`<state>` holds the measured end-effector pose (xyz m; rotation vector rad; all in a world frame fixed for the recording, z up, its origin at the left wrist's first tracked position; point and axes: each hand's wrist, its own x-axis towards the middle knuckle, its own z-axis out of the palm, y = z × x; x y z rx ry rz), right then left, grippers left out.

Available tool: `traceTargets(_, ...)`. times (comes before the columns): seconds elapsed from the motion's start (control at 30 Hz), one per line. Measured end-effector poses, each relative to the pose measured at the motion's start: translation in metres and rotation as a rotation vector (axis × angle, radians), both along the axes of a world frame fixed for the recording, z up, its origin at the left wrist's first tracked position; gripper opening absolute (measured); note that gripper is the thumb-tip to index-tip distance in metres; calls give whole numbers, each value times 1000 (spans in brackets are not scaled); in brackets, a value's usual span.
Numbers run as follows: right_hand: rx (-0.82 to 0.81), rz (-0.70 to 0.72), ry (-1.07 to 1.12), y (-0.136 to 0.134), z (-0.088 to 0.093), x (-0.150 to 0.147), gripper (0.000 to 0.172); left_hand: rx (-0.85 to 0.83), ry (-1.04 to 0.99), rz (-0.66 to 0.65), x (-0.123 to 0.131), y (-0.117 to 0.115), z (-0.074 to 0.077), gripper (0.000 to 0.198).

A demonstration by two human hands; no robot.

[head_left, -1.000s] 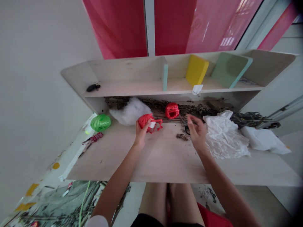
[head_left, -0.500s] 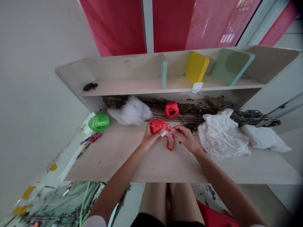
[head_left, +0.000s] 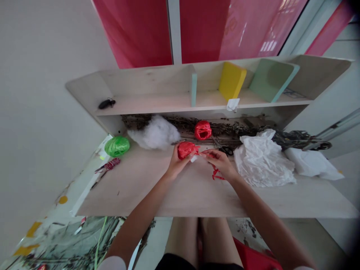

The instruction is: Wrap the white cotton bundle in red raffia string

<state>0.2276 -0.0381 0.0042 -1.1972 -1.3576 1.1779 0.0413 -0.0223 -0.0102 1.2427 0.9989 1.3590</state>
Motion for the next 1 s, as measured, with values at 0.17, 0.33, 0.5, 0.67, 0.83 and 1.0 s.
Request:
traceTargets(0.17,22,3,47,0,-3,2,42,-23,-2,-2,-1,0,0,50)
traceTargets(0.33,40,-22,-35,-2,2,0,48,-52,-16,10,1,-3,5,47)
traceTargets(0.5,41,0,-58,-1,1,1,52,-14,16,3,2,-3,7,46)
traceTargets(0.67,43,3,-65,0,-3,2,53,-13,51,-3,1,-2,5,51)
traceTargets(0.83,31,10,-67,1,-2,2,54,-22,25,-20,1,-3,8,52)
traceTargets(1.0,-3,22,-59,1,-2,-1,57,-51,-47,-119,2,-5,11,55)
